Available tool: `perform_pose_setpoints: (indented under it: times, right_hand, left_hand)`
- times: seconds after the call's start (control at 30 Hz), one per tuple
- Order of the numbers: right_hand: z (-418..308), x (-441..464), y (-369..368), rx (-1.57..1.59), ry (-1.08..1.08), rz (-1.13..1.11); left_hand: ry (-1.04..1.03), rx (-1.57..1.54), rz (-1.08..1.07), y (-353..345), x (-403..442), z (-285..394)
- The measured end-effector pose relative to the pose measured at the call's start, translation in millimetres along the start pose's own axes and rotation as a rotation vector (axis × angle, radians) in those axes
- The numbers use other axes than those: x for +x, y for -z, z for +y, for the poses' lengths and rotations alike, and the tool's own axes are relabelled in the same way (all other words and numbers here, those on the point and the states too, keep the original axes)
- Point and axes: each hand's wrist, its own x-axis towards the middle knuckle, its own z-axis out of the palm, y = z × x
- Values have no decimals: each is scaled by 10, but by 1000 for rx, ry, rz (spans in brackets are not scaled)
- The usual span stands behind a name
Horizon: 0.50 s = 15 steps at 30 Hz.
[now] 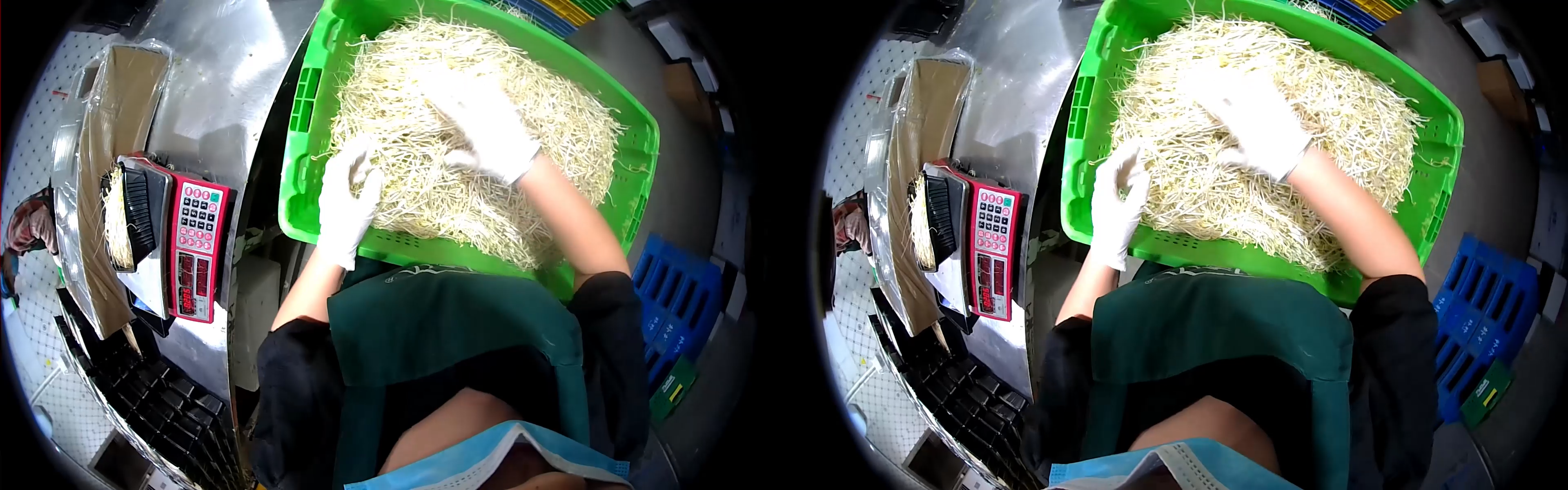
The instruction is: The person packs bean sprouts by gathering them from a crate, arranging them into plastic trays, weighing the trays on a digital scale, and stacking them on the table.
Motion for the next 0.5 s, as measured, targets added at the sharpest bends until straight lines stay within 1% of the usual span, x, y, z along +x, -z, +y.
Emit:
perform_pose_setpoints:
  times: [0.03, 0.07, 0.1, 0.13, 0.2, 0.23, 0.27, 0.3, 0.33, 0.4, 0.43, 0.47, 0.5]
  right_hand:
    - [205, 0, 101, -2, -39, -11]
    - [333, 5, 200, -1, -76, -21]
    - [368, 26, 312, -175, -170, -151]
    - [398, 39, 379, -350, -263, -282]
    - [554, 54, 237, -377, -300, -238]
    - [590, 112, 246, -237, -372, -330]
    - [621, 149, 258, -97, -440, -422]
    - [598, 149, 295, -75, -449, -409]
    - [532, 138, 441, -76, -450, -410]
    - [443, 83, 717, 347, -603, -491]
    - [595, -19, 644, 514, -455, -384]
    - [724, -92, 539, 520, -464, -385]
    - [777, -109, 499, 710, -540, -359]
  left_hand:
    - [-264, 259, -15, 5, 113, -16]
    - [-423, 393, -45, -22, 263, 71]
    - [-584, 527, -75, -69, 417, 170]
    - [-587, 531, -78, -168, 528, 204]
    - [-611, 892, -103, -381, 747, 225]
    - [-612, 891, -101, -438, 896, 159]
    - [-536, 917, -233, -495, 1042, 99]
    - [-456, 940, -366, -530, 1112, 54]
    - [-456, 939, -366, -489, 1121, 114]
    - [-167, 361, -381, -296, 1119, 218]
    - [-179, 95, -424, -163, 1098, 233]
    - [-44, 19, -502, -84, 1093, 266]
    - [139, -82, -655, 4, 1140, 215]
